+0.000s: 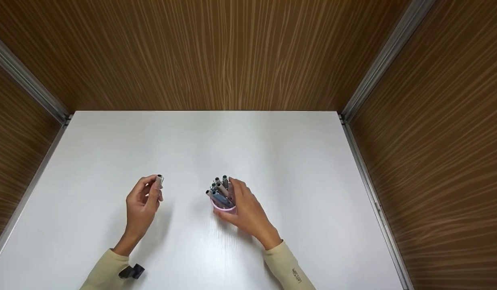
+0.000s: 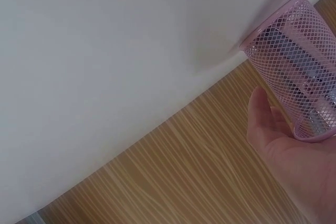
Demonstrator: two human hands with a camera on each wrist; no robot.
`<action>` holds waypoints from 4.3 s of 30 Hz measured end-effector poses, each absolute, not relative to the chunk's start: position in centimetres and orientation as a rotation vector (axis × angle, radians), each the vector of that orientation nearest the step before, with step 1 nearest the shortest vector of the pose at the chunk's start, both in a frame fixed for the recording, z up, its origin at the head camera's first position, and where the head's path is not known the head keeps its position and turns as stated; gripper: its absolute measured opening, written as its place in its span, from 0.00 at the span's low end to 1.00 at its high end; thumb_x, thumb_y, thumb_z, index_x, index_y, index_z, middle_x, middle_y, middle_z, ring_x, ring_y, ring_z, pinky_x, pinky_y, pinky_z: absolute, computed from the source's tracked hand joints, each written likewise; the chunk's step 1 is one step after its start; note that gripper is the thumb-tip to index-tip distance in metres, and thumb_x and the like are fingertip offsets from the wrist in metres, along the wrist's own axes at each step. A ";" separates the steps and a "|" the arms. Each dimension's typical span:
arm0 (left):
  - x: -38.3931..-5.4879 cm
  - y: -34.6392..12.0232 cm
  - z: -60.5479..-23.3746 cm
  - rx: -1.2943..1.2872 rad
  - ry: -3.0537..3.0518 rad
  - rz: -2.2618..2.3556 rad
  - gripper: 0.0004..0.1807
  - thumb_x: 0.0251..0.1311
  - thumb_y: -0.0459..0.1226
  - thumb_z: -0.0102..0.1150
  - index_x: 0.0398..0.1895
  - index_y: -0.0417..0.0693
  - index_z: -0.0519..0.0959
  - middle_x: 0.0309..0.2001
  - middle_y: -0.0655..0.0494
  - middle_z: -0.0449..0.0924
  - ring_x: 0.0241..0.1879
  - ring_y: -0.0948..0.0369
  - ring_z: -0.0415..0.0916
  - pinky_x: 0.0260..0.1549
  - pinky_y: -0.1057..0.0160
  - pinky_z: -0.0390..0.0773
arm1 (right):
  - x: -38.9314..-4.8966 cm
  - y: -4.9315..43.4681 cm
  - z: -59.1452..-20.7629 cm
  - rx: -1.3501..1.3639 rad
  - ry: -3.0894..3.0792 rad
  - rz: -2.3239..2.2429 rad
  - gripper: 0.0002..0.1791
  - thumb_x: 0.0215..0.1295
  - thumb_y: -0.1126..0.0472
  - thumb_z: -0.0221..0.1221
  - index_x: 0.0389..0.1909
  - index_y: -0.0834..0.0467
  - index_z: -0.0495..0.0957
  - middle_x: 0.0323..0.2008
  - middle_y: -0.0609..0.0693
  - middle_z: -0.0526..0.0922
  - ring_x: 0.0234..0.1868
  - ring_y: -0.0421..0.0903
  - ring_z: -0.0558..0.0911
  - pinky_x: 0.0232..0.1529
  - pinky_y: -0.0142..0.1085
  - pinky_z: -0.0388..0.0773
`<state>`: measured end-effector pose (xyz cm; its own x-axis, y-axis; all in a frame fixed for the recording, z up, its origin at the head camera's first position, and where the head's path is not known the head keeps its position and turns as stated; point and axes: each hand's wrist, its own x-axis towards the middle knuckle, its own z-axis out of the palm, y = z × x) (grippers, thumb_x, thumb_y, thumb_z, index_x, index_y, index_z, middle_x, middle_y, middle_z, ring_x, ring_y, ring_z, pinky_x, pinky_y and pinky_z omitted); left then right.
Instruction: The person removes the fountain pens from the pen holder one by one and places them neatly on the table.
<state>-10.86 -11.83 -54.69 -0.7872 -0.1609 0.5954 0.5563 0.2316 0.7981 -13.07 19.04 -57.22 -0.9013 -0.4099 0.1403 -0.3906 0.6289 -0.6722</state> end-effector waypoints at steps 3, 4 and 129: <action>-10.9 -12.5 -55.8 -0.299 -1.989 -1.565 0.12 0.75 0.19 0.57 0.56 0.31 0.83 0.44 0.46 0.82 0.32 0.61 0.77 0.24 0.74 0.73 | -13.0 19.1 -57.3 -0.703 2.811 -1.158 0.55 0.62 0.51 0.80 0.83 0.54 0.58 0.72 0.53 0.71 0.68 0.51 0.77 0.66 0.55 0.76; -10.9 -12.8 -56.1 -0.281 -2.016 -1.552 0.12 0.76 0.21 0.58 0.57 0.33 0.84 0.45 0.46 0.81 0.33 0.62 0.76 0.24 0.74 0.72 | -13.1 19.1 -57.3 -0.713 2.813 -1.160 0.55 0.62 0.51 0.80 0.84 0.54 0.58 0.72 0.53 0.71 0.68 0.51 0.77 0.66 0.55 0.76; -10.0 -30.1 -60.5 0.600 -2.813 -0.987 0.20 0.68 0.35 0.63 0.53 0.25 0.76 0.45 0.27 0.77 0.48 0.33 0.71 0.38 0.35 0.77 | -12.7 20.0 -57.4 -0.598 2.782 -1.163 0.55 0.66 0.42 0.77 0.85 0.52 0.56 0.75 0.54 0.70 0.71 0.53 0.76 0.67 0.58 0.75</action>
